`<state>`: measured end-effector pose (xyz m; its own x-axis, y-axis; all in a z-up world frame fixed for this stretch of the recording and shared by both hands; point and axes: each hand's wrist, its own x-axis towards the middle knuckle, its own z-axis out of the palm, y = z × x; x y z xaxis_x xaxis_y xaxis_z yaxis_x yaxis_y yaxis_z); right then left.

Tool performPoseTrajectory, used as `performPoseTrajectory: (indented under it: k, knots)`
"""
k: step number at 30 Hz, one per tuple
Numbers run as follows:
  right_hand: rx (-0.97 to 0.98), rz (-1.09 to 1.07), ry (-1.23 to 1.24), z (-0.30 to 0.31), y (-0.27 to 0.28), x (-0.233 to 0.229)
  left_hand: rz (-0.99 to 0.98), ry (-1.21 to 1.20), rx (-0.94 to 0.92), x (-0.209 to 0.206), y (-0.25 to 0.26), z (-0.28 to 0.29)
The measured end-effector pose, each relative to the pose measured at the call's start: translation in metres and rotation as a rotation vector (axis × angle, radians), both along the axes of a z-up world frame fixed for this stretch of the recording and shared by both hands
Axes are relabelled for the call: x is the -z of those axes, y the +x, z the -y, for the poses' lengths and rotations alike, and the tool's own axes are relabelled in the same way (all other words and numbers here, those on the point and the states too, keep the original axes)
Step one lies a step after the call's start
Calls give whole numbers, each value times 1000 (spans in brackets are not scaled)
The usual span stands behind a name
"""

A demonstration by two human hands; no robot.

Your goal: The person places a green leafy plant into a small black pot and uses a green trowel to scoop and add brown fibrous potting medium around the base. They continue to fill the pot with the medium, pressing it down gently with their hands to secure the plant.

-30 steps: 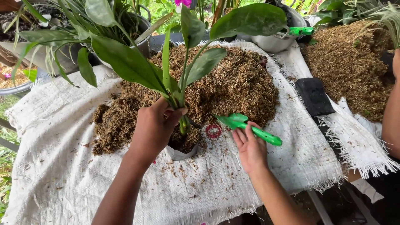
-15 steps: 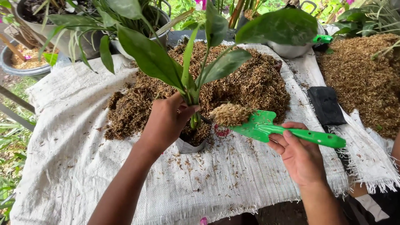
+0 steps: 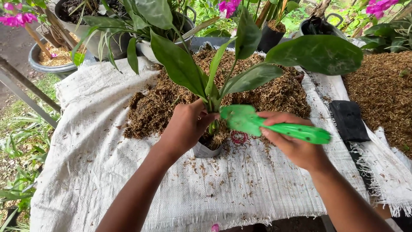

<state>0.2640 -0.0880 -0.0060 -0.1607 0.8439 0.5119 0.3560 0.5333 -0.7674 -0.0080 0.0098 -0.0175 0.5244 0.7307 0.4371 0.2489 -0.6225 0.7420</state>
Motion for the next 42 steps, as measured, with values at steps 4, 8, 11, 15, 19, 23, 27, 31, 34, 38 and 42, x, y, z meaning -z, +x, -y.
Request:
performPoseTrajectory:
  k: [4,8,11,15,19,23,27,31,34,38,42]
  knots:
    - [49,130,129,12,11,-20,-14,-23,20,-8,-2,2]
    - [-19,64,58,8,4,-3,-19,-5,17,-6,0,2]
    - [-71,17,30,-3,15,2,-24,-3,26,-7,3,2]
    - [-170,24,-7,-27,15,2,-67,-4,30,-11,3,4]
    - [-193,19,-11,-47,22,-3,-69,-18,35,-12,7,3]
    - [-213,-33,-38,-49,19,0,-79,-29,15,-15,7,6]
    - [-94,-79,-31,-29,33,-15,-65,-6,10,-11,1,3]
    - [-107,-35,-23,-15,18,-16,-72,6,10,-11,3,3]
    - [-55,-12,-22,-7,15,-22,-103,-16,8,-20,6,4]
    - [8,-35,-38,1,10,-16,-118,-53,-11,-15,8,8]
    - [263,-237,-50,19,27,-11,-57,-9,-4,-22,16,4]
